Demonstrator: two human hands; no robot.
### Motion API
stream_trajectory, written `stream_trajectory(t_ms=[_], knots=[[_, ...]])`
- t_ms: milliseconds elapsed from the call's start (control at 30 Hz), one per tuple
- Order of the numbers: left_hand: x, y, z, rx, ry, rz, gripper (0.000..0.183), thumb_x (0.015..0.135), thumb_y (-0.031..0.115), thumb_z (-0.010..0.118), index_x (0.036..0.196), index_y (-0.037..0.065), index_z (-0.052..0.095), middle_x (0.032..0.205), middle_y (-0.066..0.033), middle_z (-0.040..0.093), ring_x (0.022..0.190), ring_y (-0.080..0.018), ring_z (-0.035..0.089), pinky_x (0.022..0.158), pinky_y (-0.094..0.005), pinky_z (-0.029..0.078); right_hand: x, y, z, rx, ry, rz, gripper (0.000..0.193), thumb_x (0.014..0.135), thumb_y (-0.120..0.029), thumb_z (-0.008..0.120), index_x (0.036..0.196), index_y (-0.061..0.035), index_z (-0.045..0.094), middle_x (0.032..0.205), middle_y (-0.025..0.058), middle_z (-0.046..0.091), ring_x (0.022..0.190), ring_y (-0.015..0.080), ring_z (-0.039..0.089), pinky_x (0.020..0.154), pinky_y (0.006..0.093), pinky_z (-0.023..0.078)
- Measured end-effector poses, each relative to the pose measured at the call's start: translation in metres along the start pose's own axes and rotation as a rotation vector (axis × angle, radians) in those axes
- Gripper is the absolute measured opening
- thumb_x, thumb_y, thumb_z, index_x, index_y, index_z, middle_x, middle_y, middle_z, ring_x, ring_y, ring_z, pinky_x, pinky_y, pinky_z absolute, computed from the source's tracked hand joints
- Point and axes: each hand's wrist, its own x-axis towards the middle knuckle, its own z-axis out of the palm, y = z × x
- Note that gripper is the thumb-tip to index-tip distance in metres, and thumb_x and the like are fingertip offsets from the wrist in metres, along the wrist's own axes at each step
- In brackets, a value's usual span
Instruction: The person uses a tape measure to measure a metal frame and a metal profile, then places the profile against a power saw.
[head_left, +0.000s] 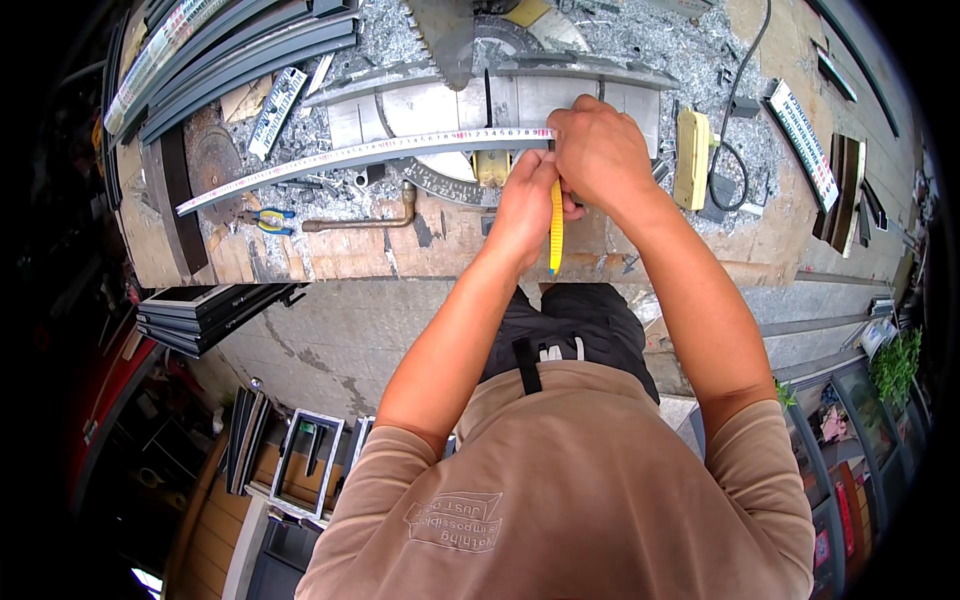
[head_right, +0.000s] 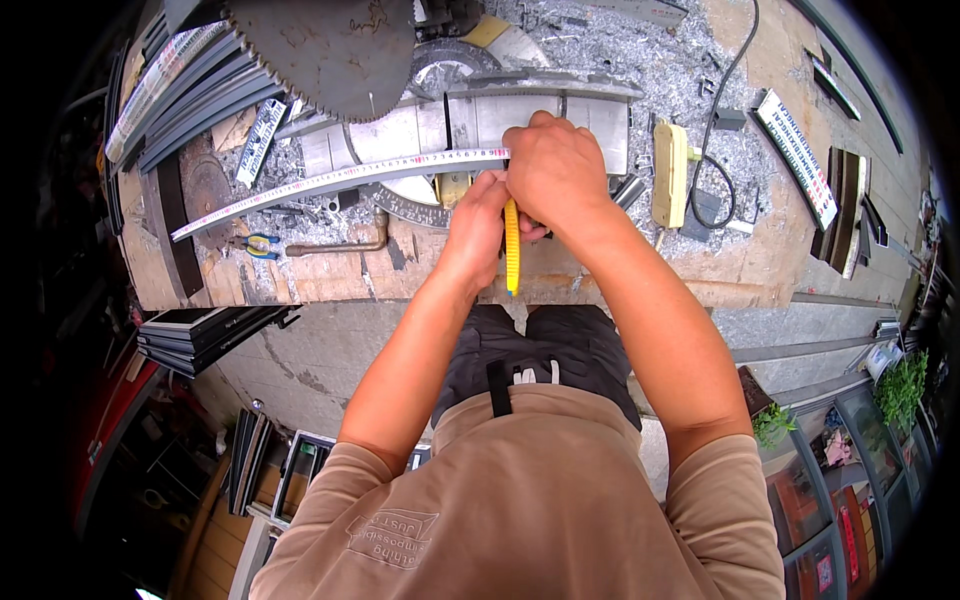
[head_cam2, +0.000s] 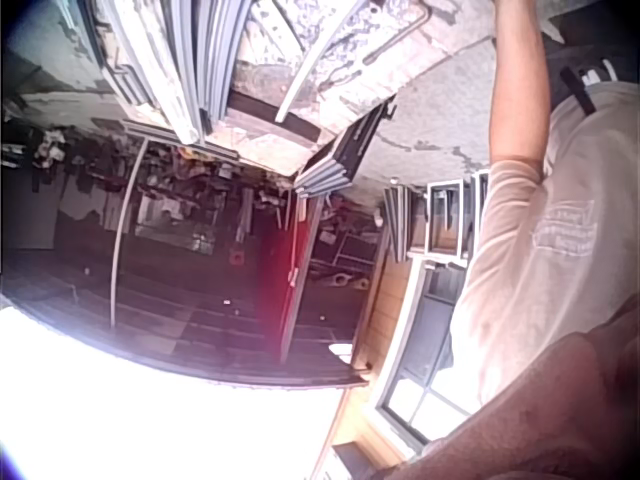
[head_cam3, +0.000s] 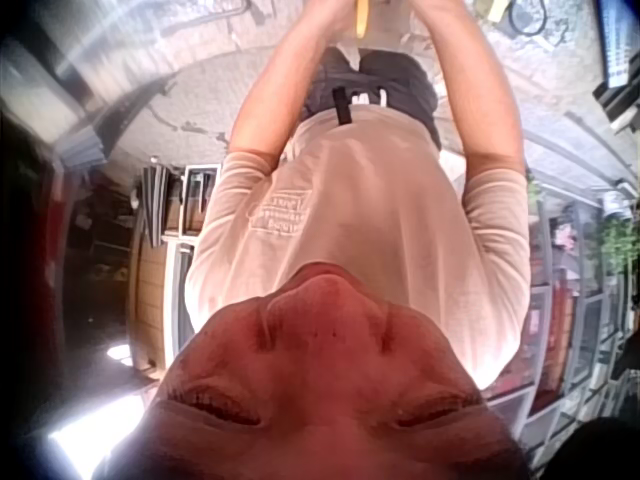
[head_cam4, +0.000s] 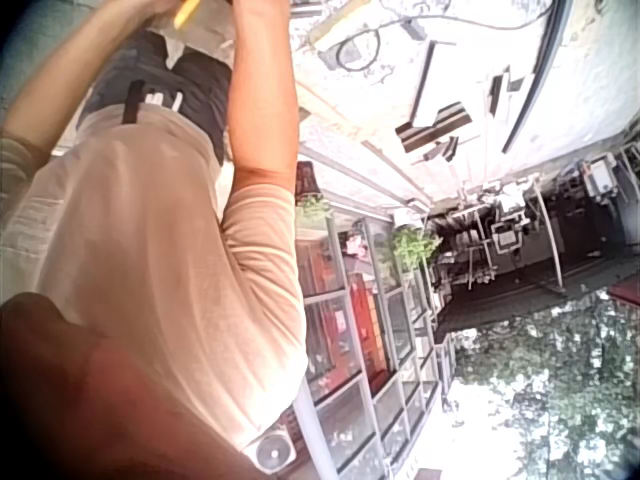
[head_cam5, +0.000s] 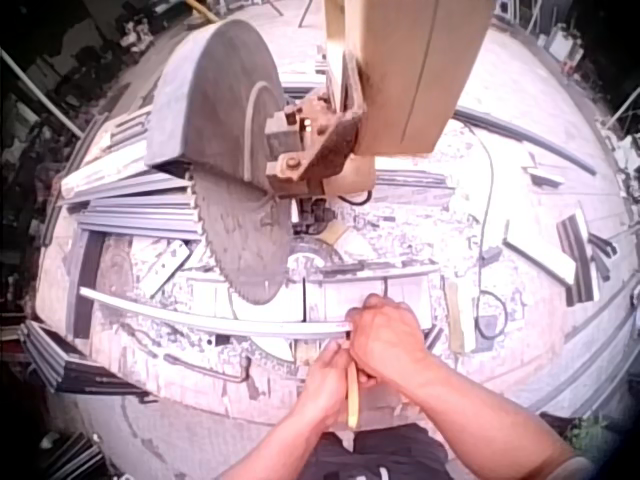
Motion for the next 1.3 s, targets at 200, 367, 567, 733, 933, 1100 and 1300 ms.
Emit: stream_trajectory(t_ms=[200, 367, 567, 733, 933, 1100, 1300], knots=[[0.004, -0.009, 0.003, -0.007, 0.033, -0.008, 0.019, 0.114, 0.022, 0.042, 0.114, 0.008, 0.055, 0.088, -0.0045, 0.062, 0.075, -0.0133, 0.063, 0.076, -0.0365, 0.062, -0.001, 0.000, 0.000, 0.015, 0.004, 0.006, 0.019, 0.086, -0.019, 0.068, 0.096, -0.0087, 0.081, 0.103, 0.0142, 0.073, 0.105, 0.0337, 0.072, 0.091, 0.0463, 0.055], [0.003, -0.008, 0.004, -0.036, 0.028, -0.007, 0.018, 0.115, 0.022, 0.043, 0.114, 0.009, 0.055, 0.087, -0.0037, 0.062, 0.073, -0.0126, 0.062, 0.076, -0.0358, 0.063, 0.000, -0.001, 0.000, 0.015, -0.009, 0.014, 0.019, 0.086, -0.019, 0.067, 0.096, -0.0085, 0.081, 0.103, 0.0144, 0.073, 0.105, 0.0337, 0.072, 0.091, 0.0465, 0.055], [0.001, -0.005, -0.002, -0.062, -0.020, -0.022, 0.018, 0.113, 0.020, 0.042, 0.115, 0.008, 0.056, 0.093, -0.0044, 0.063, 0.076, -0.0122, 0.061, 0.077, -0.0361, 0.063, -0.002, -0.002, -0.001, 0.011, -0.002, 0.010, 0.019, 0.085, -0.019, 0.071, 0.096, -0.0081, 0.080, 0.104, 0.0145, 0.074, 0.105, 0.0337, 0.073, 0.091, 0.0463, 0.056], [0.001, -0.005, -0.004, -0.067, -0.037, -0.029, 0.018, 0.113, 0.018, 0.042, 0.117, 0.008, 0.056, 0.096, -0.0046, 0.062, 0.077, -0.0122, 0.061, 0.078, -0.0367, 0.063, -0.001, 0.000, 0.001, 0.003, -0.003, 0.005, 0.019, 0.083, -0.020, 0.073, 0.097, -0.0081, 0.080, 0.104, 0.0145, 0.074, 0.105, 0.0338, 0.073, 0.091, 0.0461, 0.056], [0.000, -0.006, -0.006, -0.064, -0.060, -0.024, 0.018, 0.113, 0.018, 0.041, 0.117, 0.009, 0.056, 0.094, -0.0040, 0.061, 0.076, -0.0117, 0.059, 0.078, -0.0372, 0.064, -0.002, -0.001, 0.001, 0.003, 0.007, -0.001, 0.019, 0.082, -0.019, 0.075, 0.096, -0.0081, 0.080, 0.103, 0.0142, 0.073, 0.104, 0.0338, 0.073, 0.090, 0.0462, 0.056], [-0.001, -0.006, -0.007, -0.060, -0.072, -0.019, 0.017, 0.113, 0.018, 0.042, 0.116, 0.009, 0.057, 0.092, -0.0033, 0.060, 0.076, -0.0115, 0.058, 0.079, -0.0370, 0.064, -0.001, 0.001, 0.004, 0.011, 0.022, 0.001, 0.019, 0.081, -0.019, 0.075, 0.096, -0.0081, 0.080, 0.102, 0.0139, 0.073, 0.104, 0.0338, 0.073, 0.090, 0.0462, 0.056], [-0.002, -0.004, -0.008, -0.043, -0.071, -0.030, 0.016, 0.112, 0.017, 0.043, 0.116, 0.009, 0.057, 0.092, -0.0036, 0.059, 0.076, -0.0126, 0.059, 0.080, -0.0377, 0.064, -0.001, 0.001, 0.006, 0.014, 0.034, 0.005, 0.019, 0.081, -0.020, 0.076, 0.096, -0.0083, 0.080, 0.102, 0.0138, 0.074, 0.103, 0.0337, 0.073, 0.089, 0.0462, 0.056]])
